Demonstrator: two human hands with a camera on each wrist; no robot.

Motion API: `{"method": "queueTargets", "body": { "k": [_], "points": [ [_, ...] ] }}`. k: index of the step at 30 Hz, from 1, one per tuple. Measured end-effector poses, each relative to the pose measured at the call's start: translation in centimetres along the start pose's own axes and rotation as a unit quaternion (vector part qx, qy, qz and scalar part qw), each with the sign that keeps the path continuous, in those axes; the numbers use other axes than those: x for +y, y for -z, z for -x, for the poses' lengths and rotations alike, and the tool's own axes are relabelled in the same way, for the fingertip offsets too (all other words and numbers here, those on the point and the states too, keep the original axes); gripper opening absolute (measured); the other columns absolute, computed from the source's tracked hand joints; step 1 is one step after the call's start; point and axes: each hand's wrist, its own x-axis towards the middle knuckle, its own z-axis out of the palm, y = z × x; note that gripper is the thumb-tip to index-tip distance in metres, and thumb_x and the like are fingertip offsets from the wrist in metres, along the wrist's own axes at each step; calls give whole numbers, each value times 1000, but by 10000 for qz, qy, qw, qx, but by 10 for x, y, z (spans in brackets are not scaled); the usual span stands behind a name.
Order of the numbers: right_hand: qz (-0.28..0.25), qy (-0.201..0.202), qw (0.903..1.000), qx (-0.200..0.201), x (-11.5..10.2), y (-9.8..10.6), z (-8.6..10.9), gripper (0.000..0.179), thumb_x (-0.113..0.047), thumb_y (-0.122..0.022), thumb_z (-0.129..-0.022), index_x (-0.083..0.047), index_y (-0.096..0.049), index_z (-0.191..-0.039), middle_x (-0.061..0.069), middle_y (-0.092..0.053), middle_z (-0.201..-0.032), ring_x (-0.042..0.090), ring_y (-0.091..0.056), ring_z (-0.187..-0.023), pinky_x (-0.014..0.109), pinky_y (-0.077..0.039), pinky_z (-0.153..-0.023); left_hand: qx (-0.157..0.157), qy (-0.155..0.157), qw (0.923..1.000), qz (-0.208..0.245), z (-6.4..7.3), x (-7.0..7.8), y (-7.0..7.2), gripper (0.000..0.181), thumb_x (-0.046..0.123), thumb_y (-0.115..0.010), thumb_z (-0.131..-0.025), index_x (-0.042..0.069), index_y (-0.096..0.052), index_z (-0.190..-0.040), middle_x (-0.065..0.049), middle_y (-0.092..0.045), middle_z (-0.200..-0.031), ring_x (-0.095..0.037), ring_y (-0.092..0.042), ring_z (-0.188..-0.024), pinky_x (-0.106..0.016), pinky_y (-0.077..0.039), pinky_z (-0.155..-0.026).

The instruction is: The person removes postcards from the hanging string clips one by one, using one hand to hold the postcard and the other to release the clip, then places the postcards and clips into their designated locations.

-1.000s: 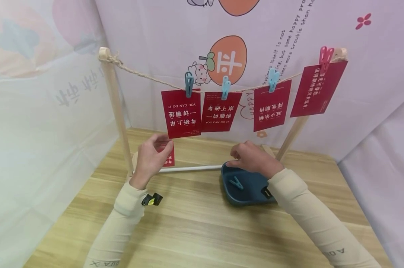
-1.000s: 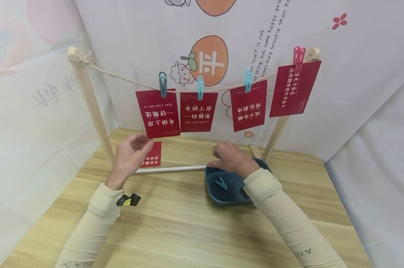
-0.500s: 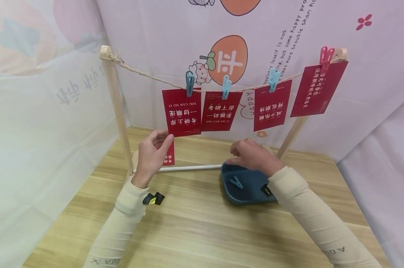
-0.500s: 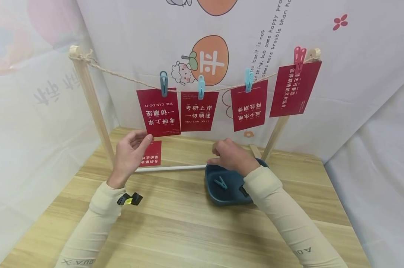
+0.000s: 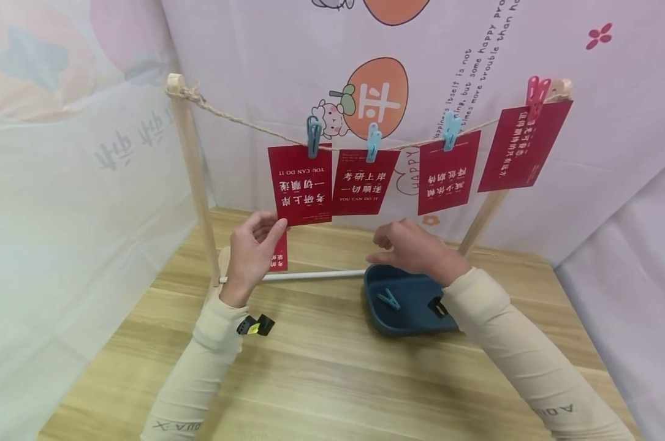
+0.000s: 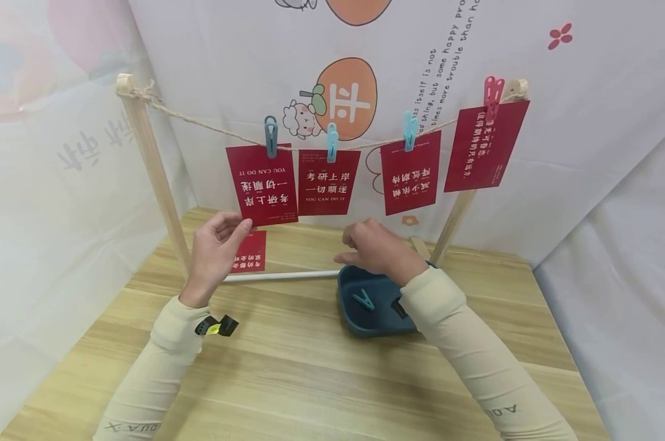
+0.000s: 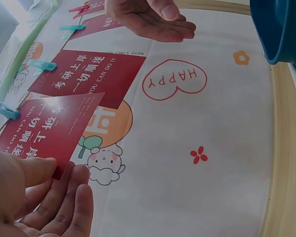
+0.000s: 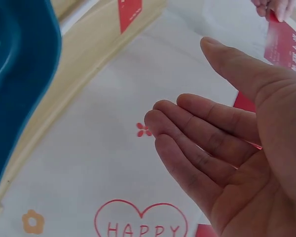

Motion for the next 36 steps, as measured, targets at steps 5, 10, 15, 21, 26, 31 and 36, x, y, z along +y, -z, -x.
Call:
{"method": "queueTargets", "body": {
  "k": [5,10,15,21,26,31,36],
  "points": [
    [-24,110,9998,163,-8,9,0,47,-31,-88,-88,-5,-76,-125,14,-80,-118,31,-78,-106,46,-66,-92,95,-35,9999,37,-1,1,-1,27,16,-68,-105,-7,-67,-118,-25,-75,-113,-45,-73,-107,-12,-58,-88],
    [-102,51,9996,251,-15,20,1,48,-33,-87,-88,-6,-76,-126,13,-79,-120,31,-78,-109,49,-65,-95,161,-119,9998,40,-1,2,-3,26,16,-68,-104,-7,-68,-117,-24,-75,-112,-39,-74,-103,-13,-59,-88],
    [-223,21,9986,474,-21,31,3,49,-34,-87,-88,-7,-75,-127,13,-79,-121,30,-78,-110,50,-64,-96,140,-180,9997,89,-2,4,-4,25,16,-69,-104,-6,-68,-117,-23,-76,-110,-39,-74,-101,-15,-60,-88],
    [-352,239,9960,789,-32,42,4,47,-33,-88,-88,-7,-76,-124,12,-79,-120,29,-78,-108,47,-65,-94,139,-135,9998,59,0,5,-3,25,16,-69,-104,-6,-68,-116,-23,-76,-110,-34,-75,-100,-15,-59,-89],
    [-394,310,9940,970,-41,48,2,46,-35,-87,-88,-8,-76,-123,10,-79,-120,29,-78,-109,47,-65,-94,133,-47,9998,161,1,5,-1,26,16,-69,-104,-7,-68,-116,-25,-75,-110,-27,-76,-98,-15,-60,-88],
    [-471,444,9902,1235,-44,53,0,46,-35,-87,-88,-7,-76,-124,11,-79,-121,29,-78,-110,48,-65,-94,141,-62,9997,184,2,4,-1,26,15,-69,-104,-7,-67,-116,-25,-75,-110,-35,-75,-100,-14,-60,-87],
    [-437,588,9847,1584,-50,58,-1,46,-33,-87,-88,-6,-76,-124,11,-79,-120,28,-78,-109,46,-65,-94,147,-33,9998,114,2,4,-1,26,16,-69,-104,-6,-68,-117,-24,-76,-111,-30,-75,-99,-15,-60,-88]
  ]
}}
